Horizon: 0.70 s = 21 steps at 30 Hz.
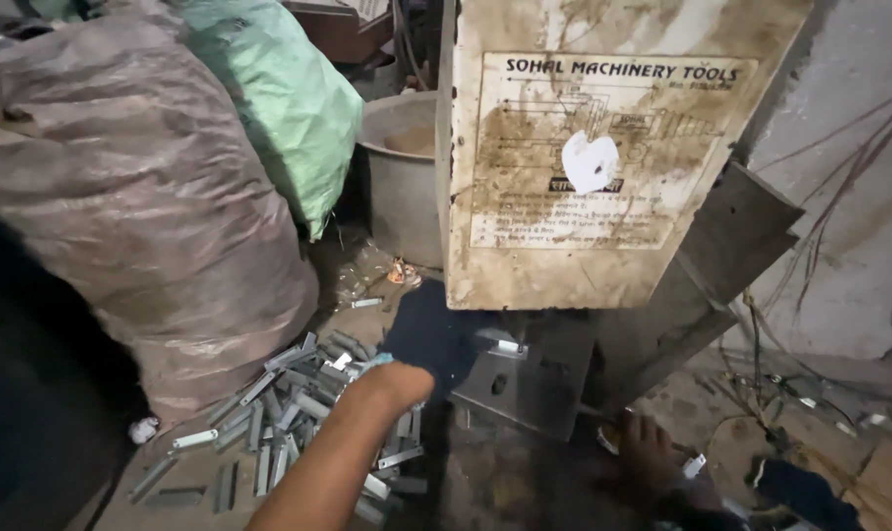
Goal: The recorder uses a manual press machine to stamp small L-shaped metal components picked from a pile on the floor.
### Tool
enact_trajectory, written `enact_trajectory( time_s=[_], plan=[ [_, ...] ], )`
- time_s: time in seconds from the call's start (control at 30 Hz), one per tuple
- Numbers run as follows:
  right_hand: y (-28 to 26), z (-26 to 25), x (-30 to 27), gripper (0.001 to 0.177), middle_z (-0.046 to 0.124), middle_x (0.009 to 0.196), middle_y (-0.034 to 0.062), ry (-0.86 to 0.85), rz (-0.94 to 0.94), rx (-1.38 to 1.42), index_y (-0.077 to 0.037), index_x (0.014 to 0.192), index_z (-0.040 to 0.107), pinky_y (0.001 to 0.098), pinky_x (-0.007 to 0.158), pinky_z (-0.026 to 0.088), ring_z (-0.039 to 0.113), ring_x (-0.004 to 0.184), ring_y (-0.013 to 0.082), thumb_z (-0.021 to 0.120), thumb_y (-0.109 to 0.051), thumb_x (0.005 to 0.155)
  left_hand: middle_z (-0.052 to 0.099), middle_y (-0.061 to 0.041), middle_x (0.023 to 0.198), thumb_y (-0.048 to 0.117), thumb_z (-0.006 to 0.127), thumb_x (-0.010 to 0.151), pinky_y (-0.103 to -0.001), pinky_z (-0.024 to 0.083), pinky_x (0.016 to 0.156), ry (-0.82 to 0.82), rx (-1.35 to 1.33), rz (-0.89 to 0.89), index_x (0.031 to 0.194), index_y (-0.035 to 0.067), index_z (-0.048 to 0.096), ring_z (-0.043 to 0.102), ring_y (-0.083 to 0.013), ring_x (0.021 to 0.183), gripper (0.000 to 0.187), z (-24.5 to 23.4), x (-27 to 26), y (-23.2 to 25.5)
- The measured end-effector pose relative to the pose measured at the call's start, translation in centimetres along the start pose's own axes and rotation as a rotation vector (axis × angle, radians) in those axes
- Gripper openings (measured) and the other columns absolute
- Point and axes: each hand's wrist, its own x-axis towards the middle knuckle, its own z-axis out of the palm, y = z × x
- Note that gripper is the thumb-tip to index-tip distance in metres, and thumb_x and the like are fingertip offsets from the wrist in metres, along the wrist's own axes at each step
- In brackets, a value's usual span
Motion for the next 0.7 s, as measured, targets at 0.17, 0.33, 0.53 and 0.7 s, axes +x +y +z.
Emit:
enact_trajectory(
  time_s=[0.17,0.33,0.53,0.7],
  plan=[
    [1.8,-13.8,0.1,0.081,0.049,0.137,0.0107,0.088,-0.005,-0.046,-0.021,0.136,0.055,0.05,0.11,0.04,0.043,0.129,0.0381,0.081,-0.061,0.07,0.074,-0.015,0.11,0.012,0.069,0.07,-0.051,0.053,0.084,0.029,-0.052,0.121,0.11,0.024,0.081,0.065,-0.0418,0.097,0.043,0.3,-0.1,0.0],
    [-1.4,-24.8,-1.5,0.071,0.059,0.125,0.0113,0.251,-0.088,-0.038,-0.017,0.13,0.059,0.0485,0.105,0.045,0.05,0.123,0.0402,0.083,-0.049,0.07,0.076,-0.013,0.105,0.017,0.073,0.073,-0.053,0.052,0.084,-0.011,-0.004,0.104,0.107,0.024,0.081,0.066,-0.0416,0.094,0.036,-1.4,-0.3,1.3],
    [0.7,-14.0,-1.2,0.024,0.079,0.101,0.0048,-0.026,-0.274,0.922,-0.013,0.104,0.075,0.0361,0.086,0.059,0.073,0.097,0.022,0.077,-0.017,0.08,0.074,-0.014,0.104,0.035,0.075,0.079,-0.052,0.053,0.088,-0.126,0.037,-0.071,0.108,0.027,0.081,0.067,-0.0405,0.097,0.03,-1.5,-0.5,2.4],
    [4.1,4.1,-5.6,0.026,0.078,0.103,0.0054,-0.312,-0.191,1.325,-0.01,0.109,0.075,0.0356,0.087,0.058,0.071,0.096,0.0185,0.076,-0.011,0.084,0.074,-0.011,0.107,0.047,0.072,0.081,-0.053,0.053,0.087,-0.235,0.112,-0.231,0.113,0.025,0.077,0.069,-0.0358,0.101,0.039,-0.7,-1.3,3.8]
  ],
)
